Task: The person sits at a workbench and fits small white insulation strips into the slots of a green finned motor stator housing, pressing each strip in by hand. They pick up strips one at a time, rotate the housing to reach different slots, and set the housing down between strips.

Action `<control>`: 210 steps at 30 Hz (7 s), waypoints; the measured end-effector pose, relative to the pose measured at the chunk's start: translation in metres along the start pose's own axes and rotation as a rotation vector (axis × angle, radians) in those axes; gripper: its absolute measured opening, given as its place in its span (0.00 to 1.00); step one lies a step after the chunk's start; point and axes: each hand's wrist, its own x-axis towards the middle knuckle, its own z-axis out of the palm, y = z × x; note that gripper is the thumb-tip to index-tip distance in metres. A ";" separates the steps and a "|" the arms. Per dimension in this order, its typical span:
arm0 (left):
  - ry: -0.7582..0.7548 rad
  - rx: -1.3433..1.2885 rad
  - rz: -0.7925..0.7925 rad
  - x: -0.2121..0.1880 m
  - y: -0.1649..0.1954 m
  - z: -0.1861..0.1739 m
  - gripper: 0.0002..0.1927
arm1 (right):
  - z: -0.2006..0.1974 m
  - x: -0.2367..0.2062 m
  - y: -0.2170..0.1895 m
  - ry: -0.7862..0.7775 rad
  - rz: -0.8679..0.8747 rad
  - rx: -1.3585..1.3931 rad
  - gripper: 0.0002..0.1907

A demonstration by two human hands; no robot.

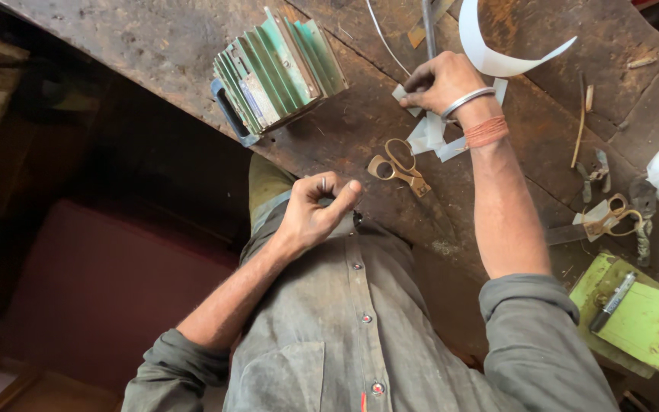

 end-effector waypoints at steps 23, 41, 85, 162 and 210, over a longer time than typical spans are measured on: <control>-0.106 1.047 0.368 0.129 0.049 0.041 0.19 | 0.074 -0.068 -0.026 0.639 0.008 -0.004 0.10; -0.183 0.999 0.297 0.147 0.054 0.043 0.13 | 0.057 -0.054 -0.016 0.448 0.138 0.206 0.15; -0.265 -0.300 -0.355 -0.020 0.042 -0.020 0.14 | 0.096 -0.188 -0.075 0.171 -0.018 1.284 0.06; -0.036 1.104 0.710 0.047 0.031 -0.012 0.13 | 0.101 -0.170 -0.013 0.577 -0.162 0.087 0.17; -0.071 1.615 0.229 0.042 -0.005 0.039 0.63 | 0.086 -0.064 -0.050 0.507 -0.097 -0.114 0.09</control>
